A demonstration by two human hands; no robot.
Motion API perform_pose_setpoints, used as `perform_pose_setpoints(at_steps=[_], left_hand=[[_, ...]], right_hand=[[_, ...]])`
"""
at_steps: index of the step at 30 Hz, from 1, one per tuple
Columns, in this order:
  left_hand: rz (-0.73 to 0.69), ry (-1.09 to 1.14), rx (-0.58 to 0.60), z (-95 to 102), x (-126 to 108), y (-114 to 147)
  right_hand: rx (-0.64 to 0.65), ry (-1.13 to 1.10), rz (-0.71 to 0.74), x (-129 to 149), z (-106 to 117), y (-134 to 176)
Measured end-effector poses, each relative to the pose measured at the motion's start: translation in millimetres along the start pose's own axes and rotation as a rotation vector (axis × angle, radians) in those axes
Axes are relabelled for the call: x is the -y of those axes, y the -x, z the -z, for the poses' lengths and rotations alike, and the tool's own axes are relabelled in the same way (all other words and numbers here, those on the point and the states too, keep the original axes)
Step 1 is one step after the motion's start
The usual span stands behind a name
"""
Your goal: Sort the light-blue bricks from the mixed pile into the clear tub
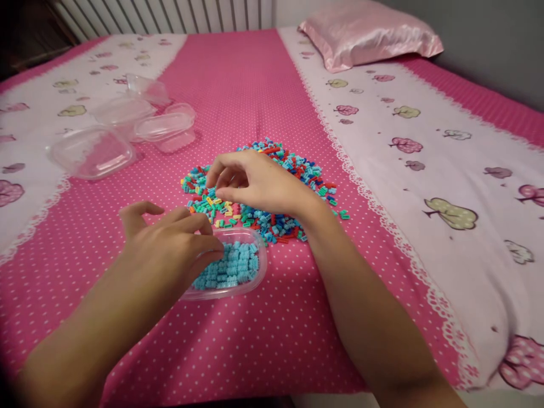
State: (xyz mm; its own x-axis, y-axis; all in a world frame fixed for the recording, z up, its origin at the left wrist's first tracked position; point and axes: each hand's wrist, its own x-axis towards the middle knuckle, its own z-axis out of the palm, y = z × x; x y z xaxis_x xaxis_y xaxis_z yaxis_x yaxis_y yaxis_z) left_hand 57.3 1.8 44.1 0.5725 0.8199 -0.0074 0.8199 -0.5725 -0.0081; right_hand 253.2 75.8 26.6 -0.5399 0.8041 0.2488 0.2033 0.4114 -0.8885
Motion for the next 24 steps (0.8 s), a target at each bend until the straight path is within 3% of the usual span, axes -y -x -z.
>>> perform_pose_setpoints(at_steps=[5,14,24], left_hand=[[-0.06,-0.016,-0.117,5.3,3.5,6.5],[-0.11,-0.088,-0.044,-2.4,-3.2,4.0],[-0.048,-0.071,-0.017,-3.7,-0.4,4.9]], right_hand=[[-0.016,-0.029,-0.012,-0.7,1.8,-0.5],[-0.028,-0.034,-0.018,0.4,2.0,0.1],[-0.039,-0.027,-0.014,5.6,3.7,2.2]])
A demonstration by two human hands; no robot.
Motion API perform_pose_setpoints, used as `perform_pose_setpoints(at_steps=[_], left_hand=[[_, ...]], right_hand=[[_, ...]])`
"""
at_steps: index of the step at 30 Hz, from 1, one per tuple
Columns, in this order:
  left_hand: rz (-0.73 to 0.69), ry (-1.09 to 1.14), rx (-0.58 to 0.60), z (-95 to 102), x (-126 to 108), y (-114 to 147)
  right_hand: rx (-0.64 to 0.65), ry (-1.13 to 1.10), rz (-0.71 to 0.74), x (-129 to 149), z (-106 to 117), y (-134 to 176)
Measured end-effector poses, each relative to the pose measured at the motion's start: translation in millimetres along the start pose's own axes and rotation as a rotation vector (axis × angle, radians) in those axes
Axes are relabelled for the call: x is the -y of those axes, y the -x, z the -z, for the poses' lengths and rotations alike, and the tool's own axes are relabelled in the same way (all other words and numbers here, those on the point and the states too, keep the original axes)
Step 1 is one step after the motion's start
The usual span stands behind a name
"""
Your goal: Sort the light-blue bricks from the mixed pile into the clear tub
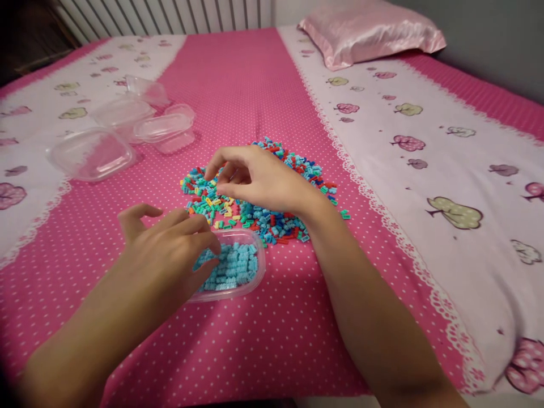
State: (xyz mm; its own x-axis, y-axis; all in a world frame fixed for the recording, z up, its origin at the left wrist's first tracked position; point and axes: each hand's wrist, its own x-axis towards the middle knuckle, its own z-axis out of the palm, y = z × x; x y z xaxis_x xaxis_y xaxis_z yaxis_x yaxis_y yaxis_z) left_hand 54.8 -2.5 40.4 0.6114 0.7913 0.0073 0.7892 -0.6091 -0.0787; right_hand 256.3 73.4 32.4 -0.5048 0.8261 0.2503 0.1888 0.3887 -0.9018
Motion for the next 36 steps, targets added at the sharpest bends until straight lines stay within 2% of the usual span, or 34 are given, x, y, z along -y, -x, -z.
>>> perform_pose_setpoints(at_steps=[7,15,23,31,36], left_hand=[[-0.041,-0.013,-0.102,-2.7,-4,2],[-0.041,-0.008,-0.086,-0.6,-4,2],[-0.04,0.023,-0.146,-2.8,-4,3],[0.016,0.078,-0.001,3.1,-3,-2],[0.035,0.131,-0.067,7.6,10,-3]], right_hand=[[0.017,0.003,0.02,6,0,3],[0.021,0.007,0.034,5,0,2],[0.021,0.027,0.031,9,0,4],[0.018,0.075,-0.002,17,3,6],[0.117,0.059,-0.007,19,3,9]])
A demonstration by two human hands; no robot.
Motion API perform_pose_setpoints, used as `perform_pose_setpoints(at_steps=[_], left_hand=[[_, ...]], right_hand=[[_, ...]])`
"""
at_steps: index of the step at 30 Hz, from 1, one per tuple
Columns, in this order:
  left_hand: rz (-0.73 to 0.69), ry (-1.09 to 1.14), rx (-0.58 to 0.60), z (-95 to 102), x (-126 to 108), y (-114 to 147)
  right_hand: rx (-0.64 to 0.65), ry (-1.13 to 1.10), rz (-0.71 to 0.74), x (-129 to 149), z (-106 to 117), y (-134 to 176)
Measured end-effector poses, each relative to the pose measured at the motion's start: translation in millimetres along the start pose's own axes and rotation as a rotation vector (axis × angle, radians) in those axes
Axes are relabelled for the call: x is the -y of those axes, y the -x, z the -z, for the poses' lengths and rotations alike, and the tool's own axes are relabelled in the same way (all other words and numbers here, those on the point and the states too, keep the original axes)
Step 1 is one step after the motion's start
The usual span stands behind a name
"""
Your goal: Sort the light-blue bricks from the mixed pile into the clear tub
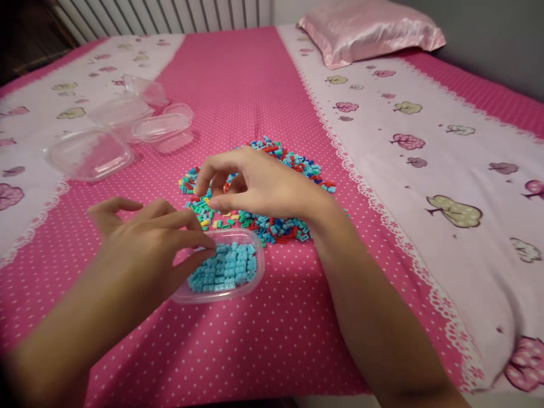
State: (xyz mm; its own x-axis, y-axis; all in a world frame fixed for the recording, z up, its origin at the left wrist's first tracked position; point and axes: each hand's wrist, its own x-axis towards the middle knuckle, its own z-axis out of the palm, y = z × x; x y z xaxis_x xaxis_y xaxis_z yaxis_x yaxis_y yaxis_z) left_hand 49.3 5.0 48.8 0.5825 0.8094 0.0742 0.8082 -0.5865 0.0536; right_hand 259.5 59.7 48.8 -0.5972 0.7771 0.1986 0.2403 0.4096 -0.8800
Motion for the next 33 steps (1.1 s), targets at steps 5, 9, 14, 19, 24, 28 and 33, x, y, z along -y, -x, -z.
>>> perform_pose_setpoints(at_steps=[5,9,14,19,24,28,33], left_hand=[[0.04,0.016,-0.115,3.0,10,2],[0.062,0.088,-0.163,6.9,5,1],[0.081,0.111,-0.166,3.1,2,3],[0.026,0.028,0.104,-6.4,6,6],[0.14,-0.036,0.32,-2.0,-1,-3],[0.122,-0.049,0.289,-1.7,0,-3],[0.053,-0.013,0.151,-7.6,5,7]], right_hand=[[0.035,0.006,0.012,-3,-3,-1],[0.051,0.014,0.006,-7,-6,-3],[0.071,0.005,0.05,-7,-6,-3],[0.132,0.141,0.031,1,0,-1],[0.256,0.435,-0.09,13,-9,21],[0.111,0.599,-0.138,25,-31,44],[0.071,0.618,-0.113,33,-49,52]])
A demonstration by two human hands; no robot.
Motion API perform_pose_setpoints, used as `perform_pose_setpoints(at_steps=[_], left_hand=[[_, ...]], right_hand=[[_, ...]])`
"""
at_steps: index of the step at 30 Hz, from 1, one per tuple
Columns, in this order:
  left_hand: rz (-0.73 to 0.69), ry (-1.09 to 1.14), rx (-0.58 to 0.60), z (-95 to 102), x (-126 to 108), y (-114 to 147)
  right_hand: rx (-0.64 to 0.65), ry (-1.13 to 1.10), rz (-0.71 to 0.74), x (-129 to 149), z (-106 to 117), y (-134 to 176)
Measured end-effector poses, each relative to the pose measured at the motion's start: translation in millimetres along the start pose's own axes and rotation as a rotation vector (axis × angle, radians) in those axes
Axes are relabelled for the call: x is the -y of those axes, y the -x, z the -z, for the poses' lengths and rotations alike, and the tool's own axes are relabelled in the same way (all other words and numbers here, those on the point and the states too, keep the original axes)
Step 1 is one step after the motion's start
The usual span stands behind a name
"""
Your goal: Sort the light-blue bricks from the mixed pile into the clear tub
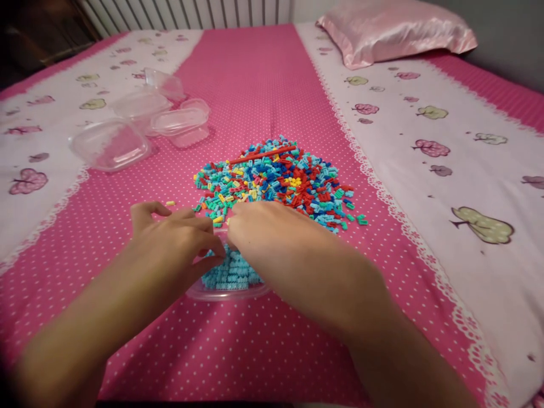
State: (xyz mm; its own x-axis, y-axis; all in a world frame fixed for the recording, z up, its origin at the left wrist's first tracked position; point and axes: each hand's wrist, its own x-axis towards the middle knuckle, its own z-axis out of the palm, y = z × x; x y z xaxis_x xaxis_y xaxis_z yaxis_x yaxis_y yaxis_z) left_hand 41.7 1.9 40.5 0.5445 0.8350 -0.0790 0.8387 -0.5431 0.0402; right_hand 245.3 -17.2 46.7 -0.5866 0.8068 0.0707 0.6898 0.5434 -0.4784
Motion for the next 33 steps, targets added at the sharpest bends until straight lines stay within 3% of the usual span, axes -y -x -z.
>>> perform_pose_setpoints(at_steps=[4,13,18,21,24,28,33], left_hand=[[-0.039,-0.013,-0.1,-3.7,0,6],[-0.015,-0.033,-0.054,-4.8,-4,4],[0.003,0.017,-0.078,1.2,-3,3],[0.03,0.081,-0.187,5.8,-2,0],[0.053,0.146,-0.29,8.6,-3,-3],[0.076,0.22,-0.342,8.5,-6,-4],[0.085,0.272,-0.345,7.2,-6,-6]], right_hand=[[0.017,0.03,-0.016,1,-2,-5],[0.159,-0.003,0.077,-8,-1,-15],[0.135,-0.016,0.042,-14,6,-22],[0.114,-0.037,0.055,-18,16,-30],[-0.02,-0.031,0.038,-15,22,-35],[-0.157,-0.048,0.008,-10,21,-37],[-0.113,-0.122,-0.01,-12,20,-37]])
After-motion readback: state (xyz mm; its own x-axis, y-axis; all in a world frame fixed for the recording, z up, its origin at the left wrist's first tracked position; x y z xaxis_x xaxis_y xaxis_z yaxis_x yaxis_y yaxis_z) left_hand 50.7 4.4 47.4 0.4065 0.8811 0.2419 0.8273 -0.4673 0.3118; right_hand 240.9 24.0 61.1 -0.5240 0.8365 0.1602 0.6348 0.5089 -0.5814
